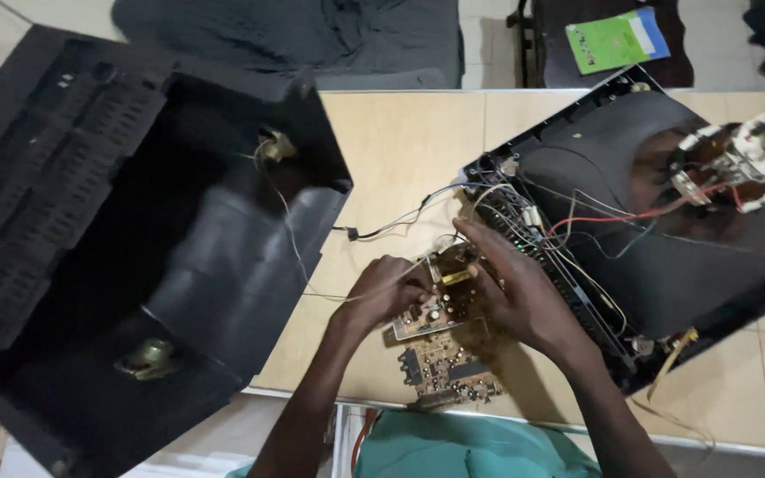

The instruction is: The person works on a disassembled CRT television, handling the circuit board and internal wiring. They use a screwdriver to remove screws from the back panel and manipulate various wires and components within the chassis.

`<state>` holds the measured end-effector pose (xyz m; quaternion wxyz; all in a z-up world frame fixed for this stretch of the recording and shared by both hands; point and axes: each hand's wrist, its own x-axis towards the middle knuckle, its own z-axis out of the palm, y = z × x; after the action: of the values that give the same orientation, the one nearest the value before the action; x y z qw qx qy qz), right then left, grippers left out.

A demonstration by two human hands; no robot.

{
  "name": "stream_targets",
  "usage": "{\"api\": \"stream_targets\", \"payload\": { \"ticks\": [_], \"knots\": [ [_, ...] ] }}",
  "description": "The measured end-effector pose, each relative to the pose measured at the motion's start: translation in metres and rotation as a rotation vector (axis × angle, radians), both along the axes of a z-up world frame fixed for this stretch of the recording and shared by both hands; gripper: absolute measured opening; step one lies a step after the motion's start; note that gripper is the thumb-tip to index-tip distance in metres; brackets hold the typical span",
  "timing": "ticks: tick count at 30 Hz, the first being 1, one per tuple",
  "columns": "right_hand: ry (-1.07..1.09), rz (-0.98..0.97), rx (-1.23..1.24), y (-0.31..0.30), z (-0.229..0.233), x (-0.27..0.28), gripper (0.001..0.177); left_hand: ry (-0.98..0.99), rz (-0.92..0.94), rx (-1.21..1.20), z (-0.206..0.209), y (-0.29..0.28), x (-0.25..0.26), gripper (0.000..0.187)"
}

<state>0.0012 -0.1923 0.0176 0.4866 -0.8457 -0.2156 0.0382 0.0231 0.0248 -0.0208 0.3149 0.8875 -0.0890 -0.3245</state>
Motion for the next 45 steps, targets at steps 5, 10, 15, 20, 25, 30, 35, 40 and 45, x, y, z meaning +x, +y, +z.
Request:
{"api": "stream_targets", "payload": {
  "ticks": [5,10,15,20,25,30,35,40,45],
  "knots": [
    [-0.010,-0.011,-0.009,-0.005,-0.006,-0.003,0.052,-0.098,-0.022,0.039,0.000,0.001,0.000,0.021],
    [0.014,0.003,0.008,-0.005,-0.009,-0.007,0.055,-0.071,0.053,-0.063,0.013,0.005,-0.010,0.013],
    [-0.049,-0.053,0.007,-0.003,0.019,-0.011,0.060,-0.269,0.085,-0.261,0.033,0.012,-0.015,0.010],
    [0.024,-0.123,-0.069,-0.019,0.056,-0.011,0.071,-0.199,0.208,-0.553,0.084,-0.010,-0.007,0.008],
    [0.282,-0.321,0.165,-0.019,0.086,-0.010,0.074,-0.144,0.239,-0.782,0.108,-0.045,0.009,0.015],
    [0.039,-0.300,-0.095,-0.035,0.059,0.007,0.096,-0.001,0.278,-0.968,0.116,-0.071,0.016,0.014],
    [-0.119,-0.530,0.030,-0.050,0.028,0.021,0.038,-0.209,0.122,-0.926,0.124,-0.061,0.013,0.021],
    [0.233,-0.648,0.530,-0.045,0.029,0.017,0.020,-0.218,0.099,-0.516,0.073,-0.044,0.017,0.018],
    [0.174,-0.584,0.653,-0.041,0.016,0.015,0.019,-0.358,-0.093,-0.283,0.006,-0.060,0.022,0.035]
  ]
}}
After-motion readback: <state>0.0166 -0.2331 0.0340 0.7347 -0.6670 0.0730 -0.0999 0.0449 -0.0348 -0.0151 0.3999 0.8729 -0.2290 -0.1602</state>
